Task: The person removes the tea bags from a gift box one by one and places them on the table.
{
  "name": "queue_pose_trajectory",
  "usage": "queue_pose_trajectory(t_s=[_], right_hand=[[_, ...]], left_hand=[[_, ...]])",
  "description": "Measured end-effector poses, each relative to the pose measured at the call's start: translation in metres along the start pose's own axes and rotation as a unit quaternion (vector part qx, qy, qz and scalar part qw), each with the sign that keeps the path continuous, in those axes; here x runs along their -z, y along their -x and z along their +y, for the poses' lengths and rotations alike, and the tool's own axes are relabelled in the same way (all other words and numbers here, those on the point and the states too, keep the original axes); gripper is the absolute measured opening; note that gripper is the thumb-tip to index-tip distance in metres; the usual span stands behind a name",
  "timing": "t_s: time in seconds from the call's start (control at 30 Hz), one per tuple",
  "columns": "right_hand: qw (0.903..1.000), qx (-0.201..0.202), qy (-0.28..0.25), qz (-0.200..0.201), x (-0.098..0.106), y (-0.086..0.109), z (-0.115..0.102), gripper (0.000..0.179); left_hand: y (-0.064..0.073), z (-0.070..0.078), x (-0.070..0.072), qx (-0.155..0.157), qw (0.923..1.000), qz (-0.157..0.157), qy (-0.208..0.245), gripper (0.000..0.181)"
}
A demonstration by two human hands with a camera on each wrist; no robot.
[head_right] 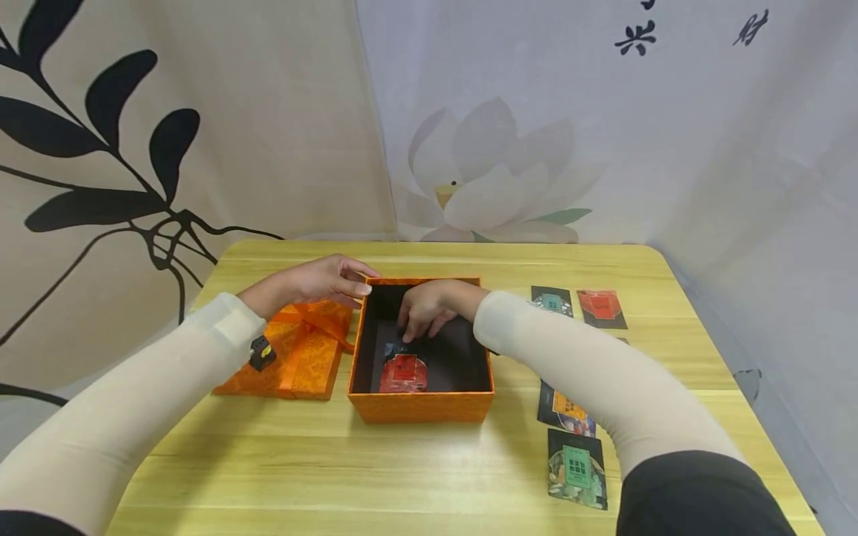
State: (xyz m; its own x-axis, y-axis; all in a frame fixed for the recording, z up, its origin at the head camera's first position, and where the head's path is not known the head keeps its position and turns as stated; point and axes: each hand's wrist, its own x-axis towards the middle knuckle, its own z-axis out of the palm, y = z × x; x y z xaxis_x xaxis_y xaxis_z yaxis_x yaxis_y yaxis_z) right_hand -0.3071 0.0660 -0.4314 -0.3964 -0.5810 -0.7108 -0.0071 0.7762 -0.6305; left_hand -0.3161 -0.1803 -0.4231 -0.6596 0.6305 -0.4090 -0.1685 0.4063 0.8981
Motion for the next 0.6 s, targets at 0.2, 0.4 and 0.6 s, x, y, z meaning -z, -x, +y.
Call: queue_pose_trajectory(t_s=[0.2, 0.4, 0.6], right_hand=[[0.9993, -0.022, 0.030, -0.007, -0.001, -0.002, -0.001, 0.055], [0.9991, -0.031, 0.026, -0.011, -0.001, -0.006, 0.006, 0.051], [0.9987, -0.037, 0.006, -0.036, -0.005, -0.006, 0.009, 0.043]], left_hand=[[-0.002, -0.001, 0.000, 0.007, 1.0000, 0.004, 0.000, 0.049], [-0.002, -0.002, 0.001, 0.006, 1.0000, 0.005, 0.005, 0.049], [-0.003, -0.003, 0.001, 0.004, 1.0000, 0.006, 0.001, 0.048]])
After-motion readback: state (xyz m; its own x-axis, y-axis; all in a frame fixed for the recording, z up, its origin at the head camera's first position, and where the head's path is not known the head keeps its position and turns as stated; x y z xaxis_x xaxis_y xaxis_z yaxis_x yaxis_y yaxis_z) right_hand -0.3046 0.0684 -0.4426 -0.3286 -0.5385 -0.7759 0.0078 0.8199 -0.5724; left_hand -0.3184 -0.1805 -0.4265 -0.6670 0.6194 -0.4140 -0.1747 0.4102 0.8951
